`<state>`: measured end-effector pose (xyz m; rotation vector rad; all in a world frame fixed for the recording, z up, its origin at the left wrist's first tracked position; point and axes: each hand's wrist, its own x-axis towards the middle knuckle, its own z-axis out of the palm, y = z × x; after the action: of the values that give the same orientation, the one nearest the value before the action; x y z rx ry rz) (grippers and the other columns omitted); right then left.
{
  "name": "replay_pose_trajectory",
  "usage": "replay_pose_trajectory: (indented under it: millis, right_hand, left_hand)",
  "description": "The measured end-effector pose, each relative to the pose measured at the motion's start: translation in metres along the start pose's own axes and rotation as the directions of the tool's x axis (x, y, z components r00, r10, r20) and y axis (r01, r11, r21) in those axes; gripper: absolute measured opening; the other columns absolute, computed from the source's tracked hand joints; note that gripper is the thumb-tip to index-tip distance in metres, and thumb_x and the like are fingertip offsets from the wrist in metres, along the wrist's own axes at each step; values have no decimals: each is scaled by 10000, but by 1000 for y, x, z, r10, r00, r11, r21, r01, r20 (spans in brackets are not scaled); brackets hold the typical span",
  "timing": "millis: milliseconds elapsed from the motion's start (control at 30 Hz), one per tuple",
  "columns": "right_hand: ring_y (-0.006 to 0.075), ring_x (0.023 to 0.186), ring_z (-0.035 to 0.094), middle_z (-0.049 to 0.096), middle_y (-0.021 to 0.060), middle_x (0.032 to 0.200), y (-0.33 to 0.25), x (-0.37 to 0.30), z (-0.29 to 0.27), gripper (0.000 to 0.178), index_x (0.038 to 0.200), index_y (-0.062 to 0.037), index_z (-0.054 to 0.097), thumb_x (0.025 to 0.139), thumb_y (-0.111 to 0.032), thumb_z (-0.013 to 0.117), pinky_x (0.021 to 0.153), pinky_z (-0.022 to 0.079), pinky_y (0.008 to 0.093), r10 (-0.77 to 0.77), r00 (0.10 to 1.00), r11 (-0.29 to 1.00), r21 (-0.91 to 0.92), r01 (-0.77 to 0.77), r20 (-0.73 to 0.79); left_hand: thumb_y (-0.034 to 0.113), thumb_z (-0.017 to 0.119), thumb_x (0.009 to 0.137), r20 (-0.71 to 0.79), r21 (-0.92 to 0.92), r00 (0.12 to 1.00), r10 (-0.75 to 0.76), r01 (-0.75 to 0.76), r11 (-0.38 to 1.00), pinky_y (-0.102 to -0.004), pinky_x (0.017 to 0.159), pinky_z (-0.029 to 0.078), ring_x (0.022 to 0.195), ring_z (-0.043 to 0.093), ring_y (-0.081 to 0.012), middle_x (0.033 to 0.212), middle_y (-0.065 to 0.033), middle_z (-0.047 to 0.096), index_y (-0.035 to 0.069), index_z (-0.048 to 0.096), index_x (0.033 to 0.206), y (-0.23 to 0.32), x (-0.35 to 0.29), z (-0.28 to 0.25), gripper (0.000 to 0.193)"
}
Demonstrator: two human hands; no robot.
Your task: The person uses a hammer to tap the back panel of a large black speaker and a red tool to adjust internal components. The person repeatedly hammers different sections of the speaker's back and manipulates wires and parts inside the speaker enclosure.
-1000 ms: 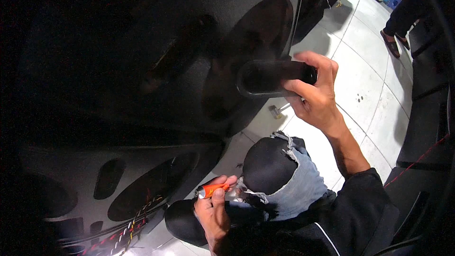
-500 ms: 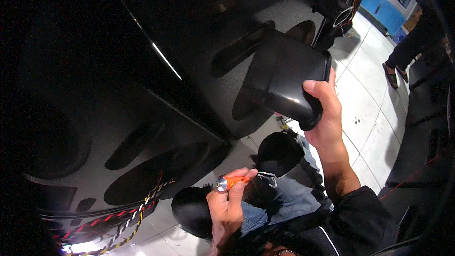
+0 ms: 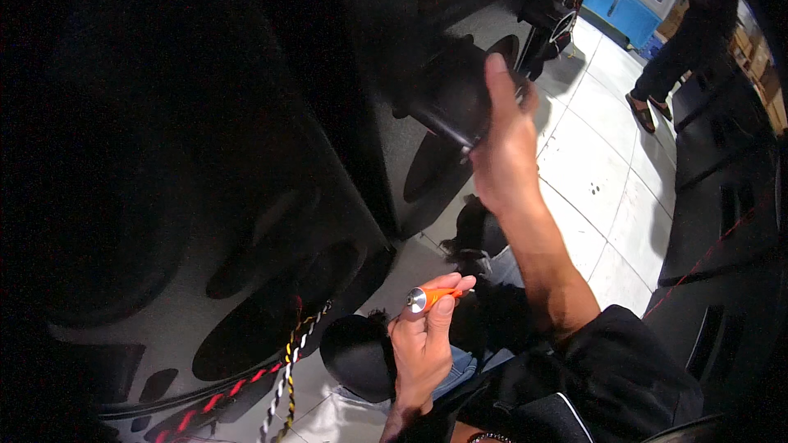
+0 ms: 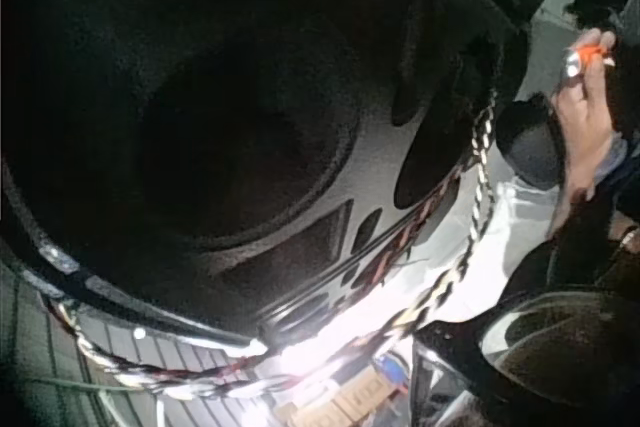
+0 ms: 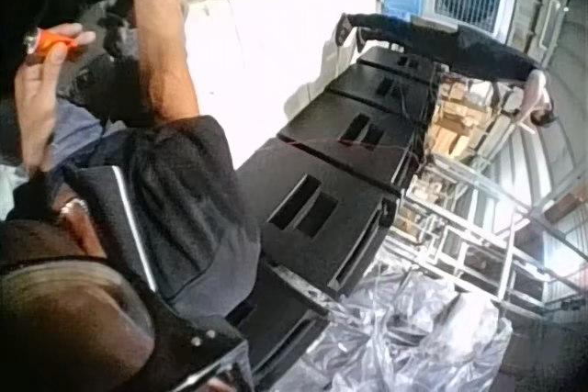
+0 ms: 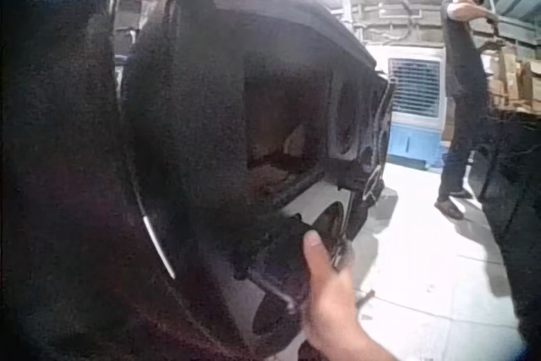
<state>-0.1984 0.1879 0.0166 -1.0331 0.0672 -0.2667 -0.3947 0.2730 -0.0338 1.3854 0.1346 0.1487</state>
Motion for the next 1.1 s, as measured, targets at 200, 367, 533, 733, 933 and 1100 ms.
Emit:
replay_pose_trajectory:
  millis: [200, 367, 533, 733, 933, 1100]
  right_hand:
    - [458, 1396, 202, 196, 357, 1479, 18, 11, 4, 993, 1494, 83, 115, 911, -621, 503, 1172, 144, 455, -382, 921, 835, -455, 310, -74]
    - [469, 1228, 347, 331, 342, 1353, 14, 15, 10, 659, 1365, 62, 353, 961, -439, 494, 1070, 262, 510, -646, 758, 545, -642, 539, 88]
    - [457, 1111, 421, 446, 307, 1218, 26, 23, 8, 275, 1165, 16, 570, 957, -158, 519, 973, 349, 524, -786, 580, 316, -666, 676, 215]
    - [446, 1123, 382, 387, 284, 1228, 37, 32, -18, 452, 1245, 41, 481, 902, -229, 597, 959, 346, 523, -760, 475, -63, -779, 624, 443]
    - [419, 1016, 419, 389, 274, 1165, 35, 26, 10, 504, 1227, 79, 445, 872, -220, 642, 860, 394, 490, -778, 611, 337, -724, 602, 147]
    - [397, 919, 457, 457, 253, 1052, 24, 25, -1, 445, 1178, 64, 472, 867, -203, 644, 804, 424, 469, -738, 641, 327, -719, 614, 212]
  left_hand:
    - [215, 473, 1027, 23, -48, 999, -31, 32, 998, -359, 901, 513, 965, 659, -236, 1052, -188, 693, -31, 571, 1157, 2, 1, -6, 295]
    - [209, 485, 1020, 98, -97, 994, -40, 50, 994, -343, 885, 516, 947, 661, -222, 1063, -190, 690, -21, 567, 1173, -1, -1, -11, 288]
    - [198, 495, 1015, 150, -117, 987, -55, 73, 990, -355, 862, 528, 932, 669, -217, 1061, -192, 689, -26, 573, 1164, 9, -1, -12, 281]
    - [262, 532, 1005, 46, -34, 977, 209, -208, 978, -372, 803, 534, 876, 678, -254, 967, -189, 708, -35, 596, 1128, 31, 31, -24, 328]
    - [402, 566, 977, -72, 266, 932, 354, -324, 908, -364, 769, 543, 879, 685, -265, 952, -198, 706, -36, 619, 1090, 31, 76, -41, 455]
    - [411, 565, 974, 27, 290, 914, 405, -395, 872, -378, 774, 546, 928, 678, -298, 1034, -226, 682, -37, 609, 1112, 25, 80, -33, 471]
